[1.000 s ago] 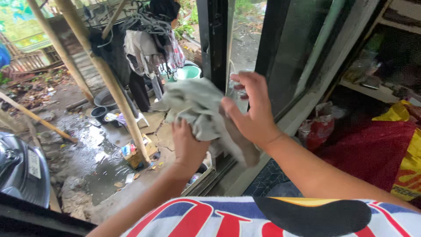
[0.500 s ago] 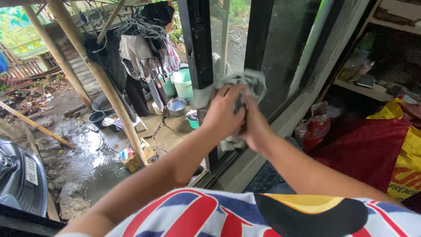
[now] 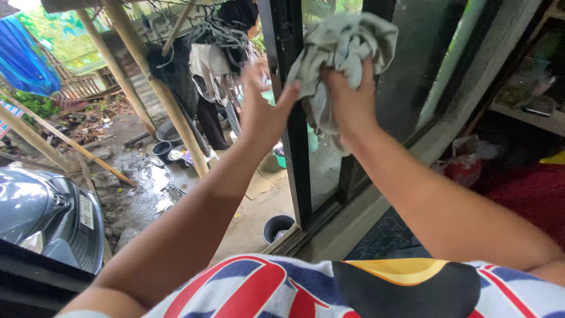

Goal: The person wipes a glass window with a cloth, moving the cloth across the surface in repeated strokes to clean it. The person uses both hands to hold and maneuver the cloth while cleaning different sections of the window.

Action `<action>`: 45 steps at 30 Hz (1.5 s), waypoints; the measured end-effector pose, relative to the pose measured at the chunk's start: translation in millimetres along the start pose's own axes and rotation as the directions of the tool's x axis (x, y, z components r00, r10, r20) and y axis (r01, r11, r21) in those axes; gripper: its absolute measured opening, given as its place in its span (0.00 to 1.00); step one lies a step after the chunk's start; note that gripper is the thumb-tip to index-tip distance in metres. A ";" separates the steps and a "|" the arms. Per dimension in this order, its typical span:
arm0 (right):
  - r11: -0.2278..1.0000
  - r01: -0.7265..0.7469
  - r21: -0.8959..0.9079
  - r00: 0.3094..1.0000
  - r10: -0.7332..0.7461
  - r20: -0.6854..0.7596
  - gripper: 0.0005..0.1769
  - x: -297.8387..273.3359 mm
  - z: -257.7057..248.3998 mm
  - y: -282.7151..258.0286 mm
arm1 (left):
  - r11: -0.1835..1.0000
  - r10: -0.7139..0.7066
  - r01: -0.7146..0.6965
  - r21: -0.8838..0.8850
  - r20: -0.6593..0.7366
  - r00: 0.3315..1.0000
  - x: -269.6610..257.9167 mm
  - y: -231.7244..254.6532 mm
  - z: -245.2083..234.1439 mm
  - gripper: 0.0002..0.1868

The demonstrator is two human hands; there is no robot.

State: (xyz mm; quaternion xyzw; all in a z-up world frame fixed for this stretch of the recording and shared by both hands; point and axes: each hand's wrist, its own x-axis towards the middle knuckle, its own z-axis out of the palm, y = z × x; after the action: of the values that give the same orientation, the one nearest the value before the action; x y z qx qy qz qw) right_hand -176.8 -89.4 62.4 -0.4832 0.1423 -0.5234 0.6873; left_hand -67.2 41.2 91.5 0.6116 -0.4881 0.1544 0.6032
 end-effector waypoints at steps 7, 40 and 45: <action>0.990 -0.102 0.096 0.967 0.122 -0.225 0.34 -31.0 -22.4 94.7 | 0.939 -0.249 0.292 -0.182 0.226 0.942 -6.3 -25.1 22.7 0.26; 0.783 -0.537 0.314 0.752 0.613 -0.241 0.51 -65.7 29.7 45.3 | 0.811 -0.470 0.553 -0.189 0.353 0.809 -50.8 -27.3 -71.9 0.17; 0.949 -0.233 -0.213 0.925 0.148 -0.351 0.48 -40.6 58.0 -3.5 | 0.781 -0.494 0.562 -0.273 0.282 0.823 -56.7 -27.3 -76.7 0.16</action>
State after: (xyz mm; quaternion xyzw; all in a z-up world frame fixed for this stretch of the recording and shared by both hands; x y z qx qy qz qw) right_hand -154.9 -24.7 81.2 -0.4555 0.3670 -0.5049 0.6347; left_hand -42.2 127.0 48.7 0.6210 -0.3722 -0.1701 0.6685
